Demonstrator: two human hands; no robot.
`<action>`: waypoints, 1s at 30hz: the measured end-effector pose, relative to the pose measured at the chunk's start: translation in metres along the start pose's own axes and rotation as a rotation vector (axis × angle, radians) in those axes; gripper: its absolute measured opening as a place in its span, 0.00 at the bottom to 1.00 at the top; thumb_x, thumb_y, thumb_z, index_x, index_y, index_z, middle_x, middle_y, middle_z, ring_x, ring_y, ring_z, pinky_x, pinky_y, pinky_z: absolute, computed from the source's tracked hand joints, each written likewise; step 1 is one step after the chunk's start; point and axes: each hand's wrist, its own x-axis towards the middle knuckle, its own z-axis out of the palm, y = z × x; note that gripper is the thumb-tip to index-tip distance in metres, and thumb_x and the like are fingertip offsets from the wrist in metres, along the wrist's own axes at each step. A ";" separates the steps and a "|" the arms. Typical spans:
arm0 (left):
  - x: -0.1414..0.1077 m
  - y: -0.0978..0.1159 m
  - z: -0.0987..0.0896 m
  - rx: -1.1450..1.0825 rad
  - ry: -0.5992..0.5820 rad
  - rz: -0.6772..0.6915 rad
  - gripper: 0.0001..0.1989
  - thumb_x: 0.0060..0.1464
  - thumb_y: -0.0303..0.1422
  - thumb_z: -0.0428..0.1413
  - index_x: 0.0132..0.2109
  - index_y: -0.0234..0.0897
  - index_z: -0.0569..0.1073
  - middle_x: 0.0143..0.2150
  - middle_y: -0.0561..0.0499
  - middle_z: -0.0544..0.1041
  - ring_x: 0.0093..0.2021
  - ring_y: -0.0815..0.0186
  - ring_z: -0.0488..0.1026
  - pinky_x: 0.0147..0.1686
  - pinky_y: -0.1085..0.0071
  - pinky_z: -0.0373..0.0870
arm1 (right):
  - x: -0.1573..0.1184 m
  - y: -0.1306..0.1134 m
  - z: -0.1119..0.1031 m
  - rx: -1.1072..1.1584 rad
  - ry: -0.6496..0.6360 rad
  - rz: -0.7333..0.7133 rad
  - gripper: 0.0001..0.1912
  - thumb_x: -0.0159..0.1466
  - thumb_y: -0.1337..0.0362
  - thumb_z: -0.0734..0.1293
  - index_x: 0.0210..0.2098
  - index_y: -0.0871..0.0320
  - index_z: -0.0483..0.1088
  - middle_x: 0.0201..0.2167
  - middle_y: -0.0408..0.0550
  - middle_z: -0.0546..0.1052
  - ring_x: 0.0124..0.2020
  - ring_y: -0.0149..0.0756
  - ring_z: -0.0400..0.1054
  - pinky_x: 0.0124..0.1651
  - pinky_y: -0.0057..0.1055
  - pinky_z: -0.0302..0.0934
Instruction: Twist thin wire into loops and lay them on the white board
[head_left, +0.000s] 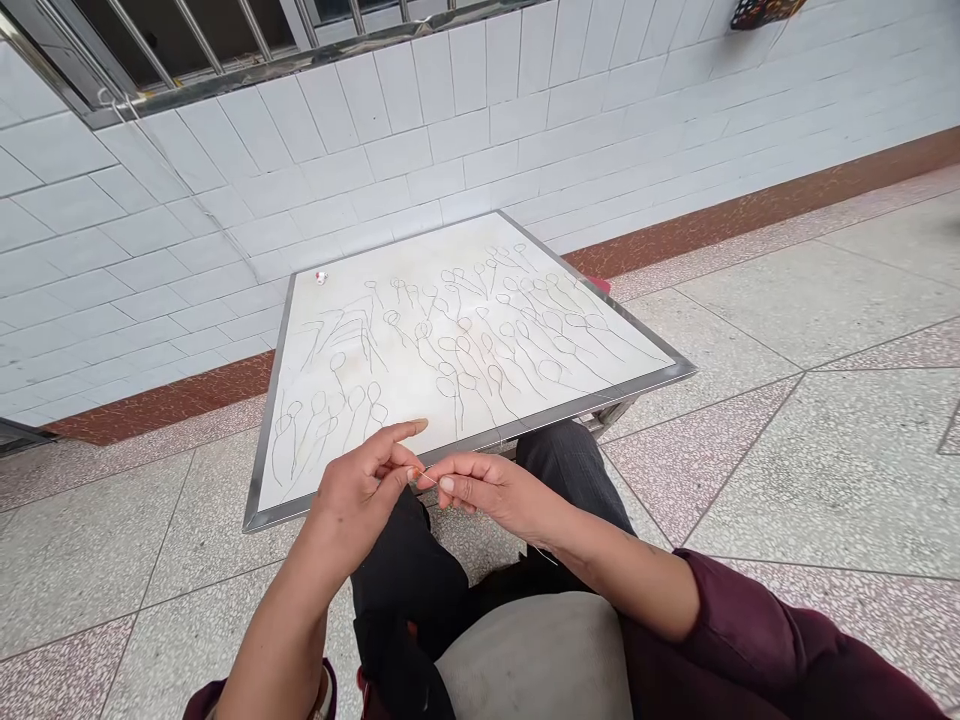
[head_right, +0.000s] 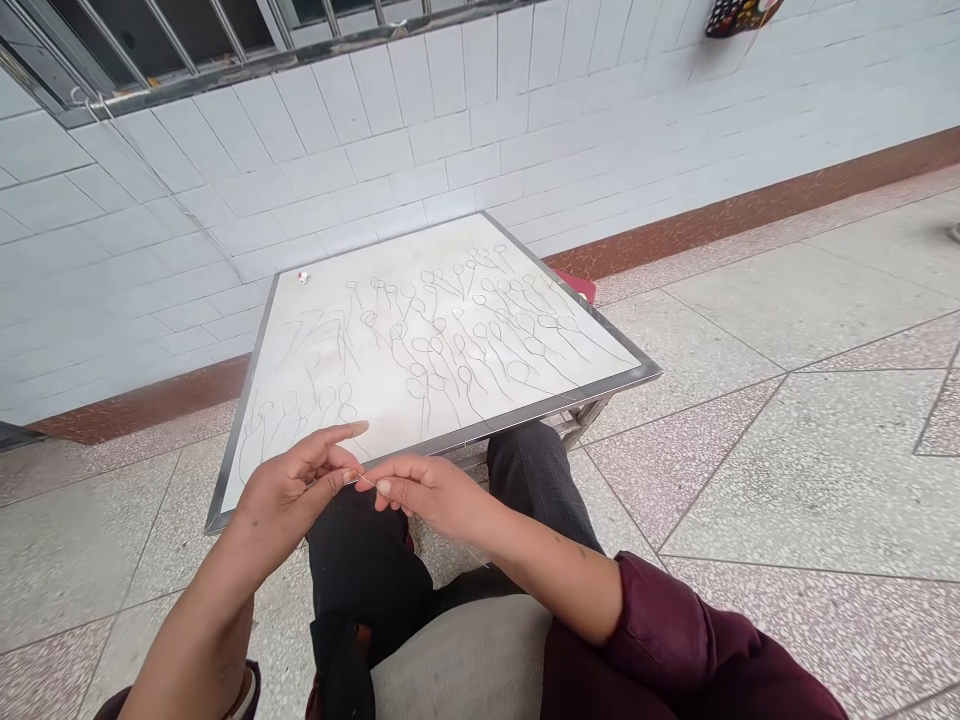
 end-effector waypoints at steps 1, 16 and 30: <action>0.002 -0.001 -0.002 -0.056 -0.018 -0.021 0.19 0.60 0.35 0.55 0.58 0.45 0.73 0.34 0.53 0.80 0.34 0.64 0.75 0.37 0.66 0.71 | 0.000 0.001 0.000 0.049 0.005 0.016 0.17 0.65 0.52 0.67 0.44 0.57 0.77 0.30 0.42 0.72 0.28 0.27 0.59 0.33 0.27 0.53; -0.004 -0.009 -0.004 -0.385 0.073 -0.154 0.22 0.52 0.42 0.64 0.53 0.39 0.77 0.34 0.49 0.81 0.34 0.64 0.75 0.35 0.68 0.72 | -0.002 -0.002 -0.004 0.455 0.076 0.195 0.19 0.57 0.53 0.76 0.42 0.60 0.79 0.28 0.41 0.70 0.26 0.22 0.58 0.29 0.21 0.52; 0.003 -0.036 0.055 -0.845 0.186 -0.146 0.17 0.47 0.34 0.68 0.45 0.37 0.81 0.42 0.43 0.82 0.39 0.63 0.76 0.36 0.70 0.71 | 0.003 0.004 -0.005 0.860 0.013 0.340 0.12 0.57 0.65 0.77 0.37 0.64 0.75 0.28 0.41 0.70 0.26 0.20 0.61 0.25 0.15 0.55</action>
